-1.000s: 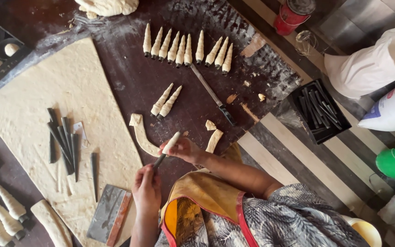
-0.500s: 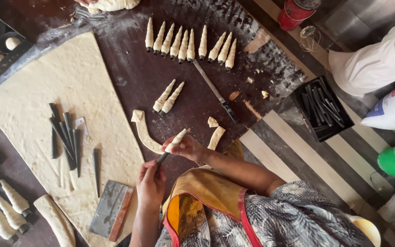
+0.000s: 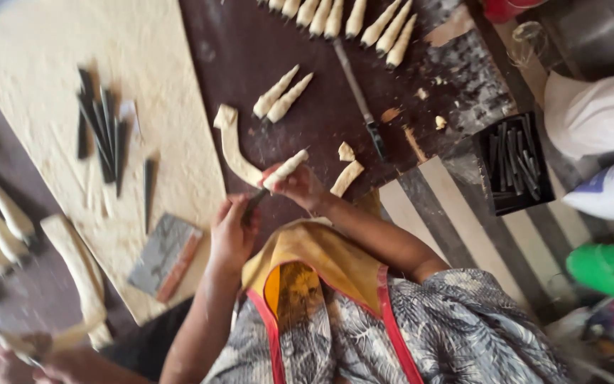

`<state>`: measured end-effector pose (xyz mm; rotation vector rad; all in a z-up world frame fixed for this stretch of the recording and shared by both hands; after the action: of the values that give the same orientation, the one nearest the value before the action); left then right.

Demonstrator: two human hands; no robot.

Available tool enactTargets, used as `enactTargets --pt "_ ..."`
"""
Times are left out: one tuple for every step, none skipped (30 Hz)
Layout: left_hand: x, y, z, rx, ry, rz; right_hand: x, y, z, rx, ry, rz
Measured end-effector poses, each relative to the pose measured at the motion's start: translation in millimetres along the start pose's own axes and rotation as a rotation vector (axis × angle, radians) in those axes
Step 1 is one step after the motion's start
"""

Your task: Rolling strips of dough onto metal conical molds to create pastry cones.

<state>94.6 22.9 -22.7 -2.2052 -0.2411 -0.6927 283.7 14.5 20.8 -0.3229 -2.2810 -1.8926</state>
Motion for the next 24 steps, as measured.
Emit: enactTargets --pt "5.2 -4.1 -6.1 0.0 -0.025 -0.021 4.8 -1.1 0.5 0.024 0.021 -0.004" --pt "20.0 -24.3 -7.4 0.144 0.042 -0.033 7.8 2.5 2.8 0.011 0.042 0.038" --pt "35.0 -45.1 -11.2 0.287 0.111 -0.044 10.7 6.5 5.0 0.0 0.063 0.08" --pt "38.0 -50.8 -14.4 0.292 0.091 -0.059 14.8 8.0 3.2 0.017 0.081 0.075" --pt "46.5 -44.4 -17.7 0.168 0.115 -0.106 15.4 16.3 0.1 -0.028 0.085 0.147" --pt "57.0 -42.0 -18.7 0.048 0.15 -0.149 14.9 26.6 0.8 -0.081 0.087 0.218" --pt "51.4 -37.3 -16.8 0.059 0.141 -0.161 13.2 18.5 2.1 -0.073 0.102 0.213" --pt "46.1 -40.4 -14.0 0.151 0.144 -0.134 12.0 10.8 2.4 -0.071 0.122 0.193" --pt "41.3 -43.2 -11.9 0.242 0.145 -0.105 10.2 3.3 2.5 -0.07 0.142 0.174" --pt "44.2 -48.0 -14.4 0.246 0.135 -0.111 14.2 10.7 0.1 -0.062 0.152 0.174" --pt "48.7 -47.5 -16.7 0.199 0.137 -0.108 15.0 18.4 -2.1 -0.059 0.13 0.172" --pt "53.5 -47.9 -18.2 0.153 0.141 -0.103 15.3 26.5 -3.5 -0.059 0.107 0.171" --pt "48.0 -43.8 -16.2 0.157 0.135 -0.107 18.1 26.0 -3.8 -0.055 0.114 0.17" --pt "43.9 -36.2 -12.8 0.115 0.128 -0.132 21.3 27.9 -3.9 -0.064 0.14 0.19" --pt "40.2 -28.5 -9.6 0.073 0.121 -0.157 24.2 29.9 -4.1 -0.073 0.166 0.209" --pt "44.2 -31.6 -11.7 0.075 0.119 -0.161 25.1 32.0 -4.2 -0.07 0.17 0.207" --pt "49.7 -43.0 -13.6 0.162 0.143 -0.128 25.9 34.8 -4.5 -0.076 0.17 0.187" --pt "54.6 -55.2 -16.6 0.25 0.167 -0.094 27.9 37.2 -4.3 -0.083 0.171 0.169" --pt "55.6 -58.3 -17.5 0.253 0.163 -0.095 26.5 32.1 -3.4 -0.081 0.175 0.169" --pt "57.7 -53.5 -17.8 0.174 0.165 -0.111 23.9 27.1 -2.0 -0.079 0.171 0.174" --pt "60.1 -48.7 -18.8 0.094 0.168 -0.127 21.3 22.1 -0.7 -0.077 0.168 0.179" --pt "55.6 -42.6 -16.4 0.095 0.167 -0.129 22.9 25.3 -1.8 -0.077 0.169 0.177" --pt "50.8 -46.7 -13.6 0.206 0.174 -0.072 25.9 26.3 -2.4 -0.05 0.183 0.174" --pt "46.2 -52.3 -11.2 0.318 0.179 -0.014 29.4 27.5 -1.5 -0.026 0.199 0.172"
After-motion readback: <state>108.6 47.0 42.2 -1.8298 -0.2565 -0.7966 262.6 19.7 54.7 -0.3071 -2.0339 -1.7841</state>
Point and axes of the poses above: each hand's wrist, its own z-axis towards the middle knuckle, its own x-axis out of the palm, y = z × x, the point moved 10 cm from there along z, towards the middle knuckle, and after that the axes turned 11 degrees about x, right-handed, at the moved point
